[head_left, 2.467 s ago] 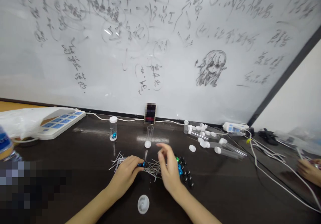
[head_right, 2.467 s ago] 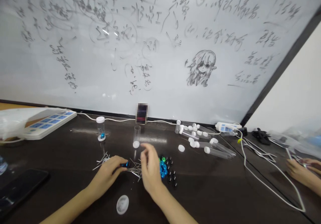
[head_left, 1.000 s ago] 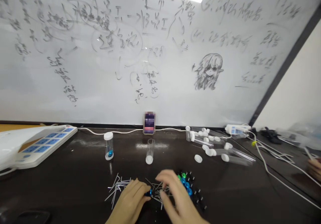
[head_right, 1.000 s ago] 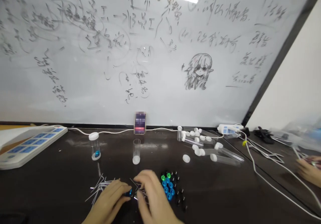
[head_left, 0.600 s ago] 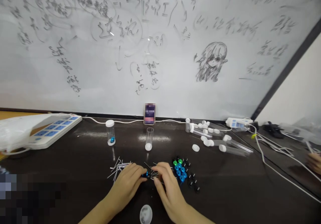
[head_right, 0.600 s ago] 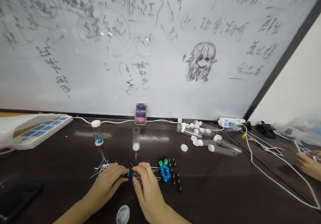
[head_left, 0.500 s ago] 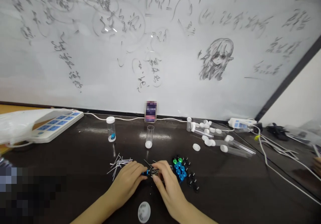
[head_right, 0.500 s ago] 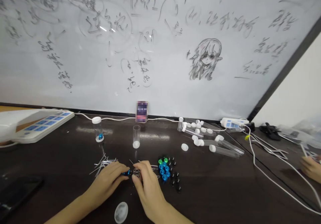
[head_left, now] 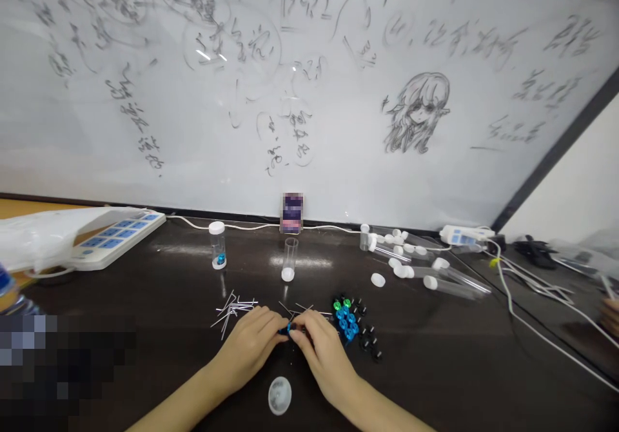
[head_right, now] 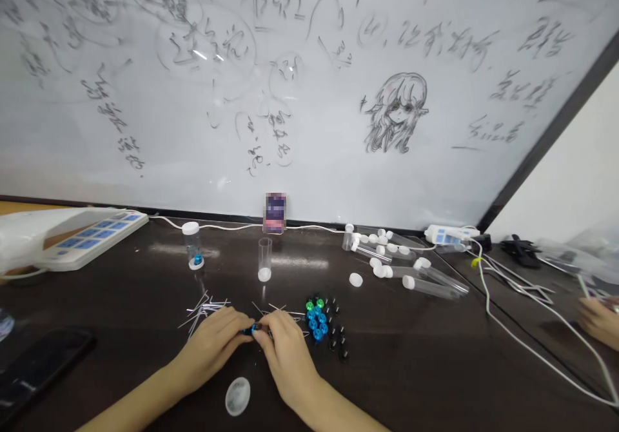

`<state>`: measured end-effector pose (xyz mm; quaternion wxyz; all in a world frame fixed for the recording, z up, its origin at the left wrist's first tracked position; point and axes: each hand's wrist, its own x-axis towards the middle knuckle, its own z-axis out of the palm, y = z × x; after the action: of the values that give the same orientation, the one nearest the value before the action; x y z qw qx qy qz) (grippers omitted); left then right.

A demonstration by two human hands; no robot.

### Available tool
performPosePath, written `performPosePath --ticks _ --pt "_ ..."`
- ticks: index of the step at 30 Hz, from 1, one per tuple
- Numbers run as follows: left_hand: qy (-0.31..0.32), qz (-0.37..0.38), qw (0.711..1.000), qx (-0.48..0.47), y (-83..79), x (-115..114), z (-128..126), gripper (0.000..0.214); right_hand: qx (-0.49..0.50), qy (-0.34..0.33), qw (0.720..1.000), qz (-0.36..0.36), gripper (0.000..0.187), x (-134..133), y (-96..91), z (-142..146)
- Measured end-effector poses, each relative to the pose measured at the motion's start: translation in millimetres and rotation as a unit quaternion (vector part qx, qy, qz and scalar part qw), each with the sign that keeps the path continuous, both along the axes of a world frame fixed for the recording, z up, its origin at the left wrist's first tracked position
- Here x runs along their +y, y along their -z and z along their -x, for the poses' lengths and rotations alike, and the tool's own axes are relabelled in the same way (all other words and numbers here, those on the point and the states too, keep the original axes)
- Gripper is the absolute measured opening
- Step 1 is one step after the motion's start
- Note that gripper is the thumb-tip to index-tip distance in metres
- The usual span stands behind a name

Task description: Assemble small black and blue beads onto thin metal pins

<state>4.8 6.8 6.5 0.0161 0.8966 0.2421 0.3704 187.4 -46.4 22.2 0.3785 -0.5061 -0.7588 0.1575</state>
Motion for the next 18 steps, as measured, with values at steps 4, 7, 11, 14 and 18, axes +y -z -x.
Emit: performPosePath --ticks 4,7,11,14,18 --pt "0.0 -0.003 1.0 0.001 -3.3 -2.9 1.0 0.017 0.014 -0.022 0.999 -0.023 0.015 0.3 2.7 0.1" --pt "0.006 0.003 1.0 0.006 -4.6 -4.4 1.1 0.017 0.026 -0.035 0.998 -0.038 0.021 0.2 4.4 -0.4" --pt "0.015 0.015 1.0 0.011 -3.8 -4.3 1.4 0.016 0.038 -0.048 0.997 -0.044 0.023 -0.1 4.2 -0.9" --pt "0.021 0.009 1.0 0.007 -2.7 -2.9 2.7 0.016 0.043 -0.042 0.998 -0.03 0.02 -0.7 2.7 -0.8" --pt "0.033 0.01 0.999 0.0 -3.1 -1.9 4.4 0.016 0.046 -0.028 0.999 -0.002 0.01 -1.7 0.6 -0.5"
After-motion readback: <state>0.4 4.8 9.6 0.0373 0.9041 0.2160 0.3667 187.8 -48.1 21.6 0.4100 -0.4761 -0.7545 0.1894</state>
